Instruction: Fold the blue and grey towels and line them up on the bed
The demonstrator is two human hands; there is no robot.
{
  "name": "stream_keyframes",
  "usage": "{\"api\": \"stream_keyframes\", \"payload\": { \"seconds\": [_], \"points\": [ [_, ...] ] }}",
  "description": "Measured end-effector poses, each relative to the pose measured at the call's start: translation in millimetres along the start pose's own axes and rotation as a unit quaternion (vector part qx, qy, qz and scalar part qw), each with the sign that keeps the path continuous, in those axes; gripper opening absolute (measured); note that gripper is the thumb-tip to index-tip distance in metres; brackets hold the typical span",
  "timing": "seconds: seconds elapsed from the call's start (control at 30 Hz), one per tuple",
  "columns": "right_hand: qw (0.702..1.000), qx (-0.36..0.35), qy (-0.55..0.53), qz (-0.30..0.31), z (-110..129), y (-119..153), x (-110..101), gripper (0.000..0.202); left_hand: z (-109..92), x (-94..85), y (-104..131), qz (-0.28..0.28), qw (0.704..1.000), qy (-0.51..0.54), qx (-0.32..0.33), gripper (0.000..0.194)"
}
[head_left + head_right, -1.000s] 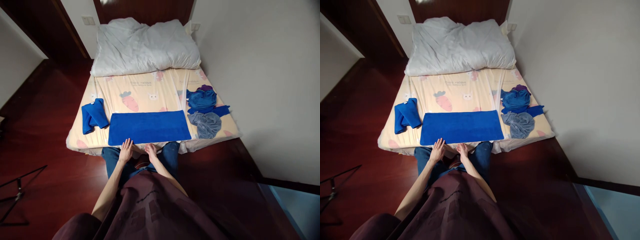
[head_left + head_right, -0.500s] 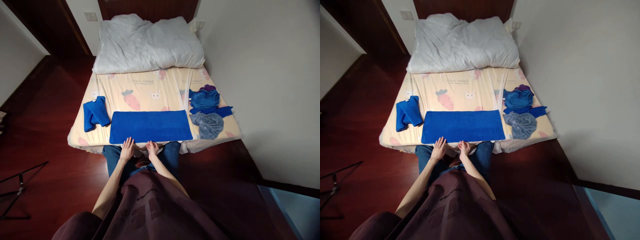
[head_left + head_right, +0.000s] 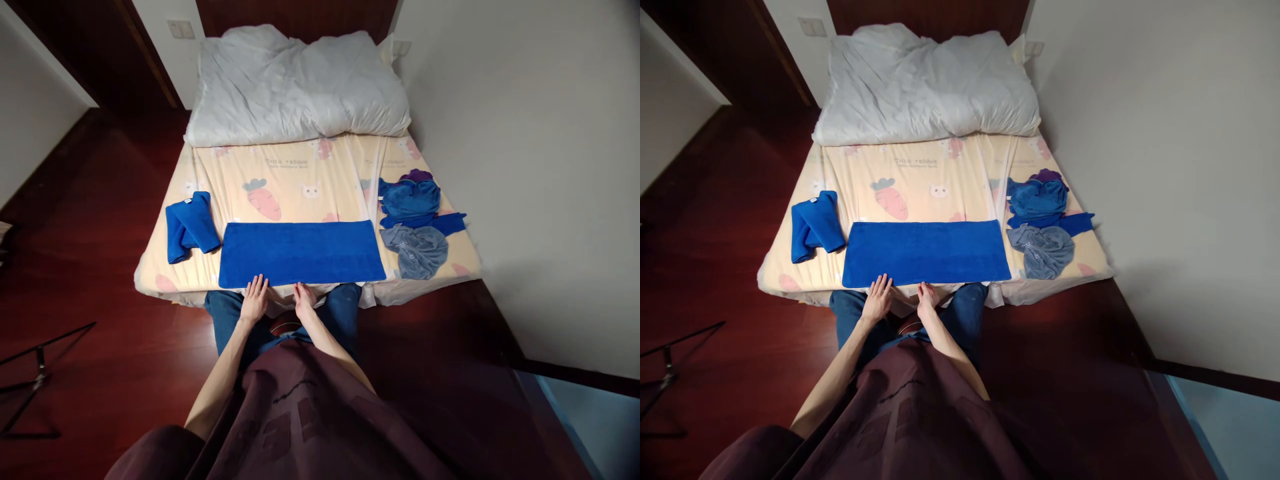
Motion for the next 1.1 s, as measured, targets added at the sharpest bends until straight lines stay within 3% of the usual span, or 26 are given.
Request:
{"api": "stream_keyframes", "payload": {
  "seconds": [0.2,0.33,0.43,0.57,0.67,0.77,0.9,1.1],
  "points": [
    [1.0,0.012,0.022,-0.003,0.5,-1.3,9.0,0.029,-2.4,-2.5,0.8,-0.002,1.0,0.0,-0.001,0.074],
    [0.999,0.013,0.028,0.016,0.8,1.2,10.3,0.038,-3.9,-21.1,-21.7,0.028,0.999,-0.031,-0.033,0.056],
    [0.999,0.011,0.037,0.033,1.9,2.6,9.9,0.045,-7.2,-42.1,-68.0,0.087,0.993,-0.052,-0.061,0.043],
    [0.998,0.015,0.037,0.042,3.7,0.8,7.1,0.042,-26.7,-63.3,-158.2,0.147,0.988,-0.038,-0.038,0.039],
    [0.997,0.041,0.036,0.048,0.8,-2.6,2.4,0.034,-43.8,-65.6,-226.5,0.151,0.988,-0.028,-0.024,0.037],
    [0.994,0.063,0.045,0.083,-3.9,-5.7,-0.7,0.026,-55.0,-55.4,-280.5,0.158,0.987,-0.021,-0.024,0.037],
    [0.992,0.091,0.031,0.087,-8.9,-8.0,-8.6,0.018,-57.4,-37.1,-324.6,0.164,0.985,-0.013,-0.042,0.039],
    [0.985,0.119,0.024,0.124,-11.6,-7.2,-9.8,0.013,-47.8,-11.4,-351.6,0.171,0.981,-0.001,-0.095,0.038]
  ]
}}
Point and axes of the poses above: each hand's wrist, its own y-axis away from the middle knuckle, its own x-axis out of the palm, z = x × y, the point moved 6 cm from there along -y, towards the middle knuckle, and after that the axes turned 14 degrees about y, right-handed, at the moved point
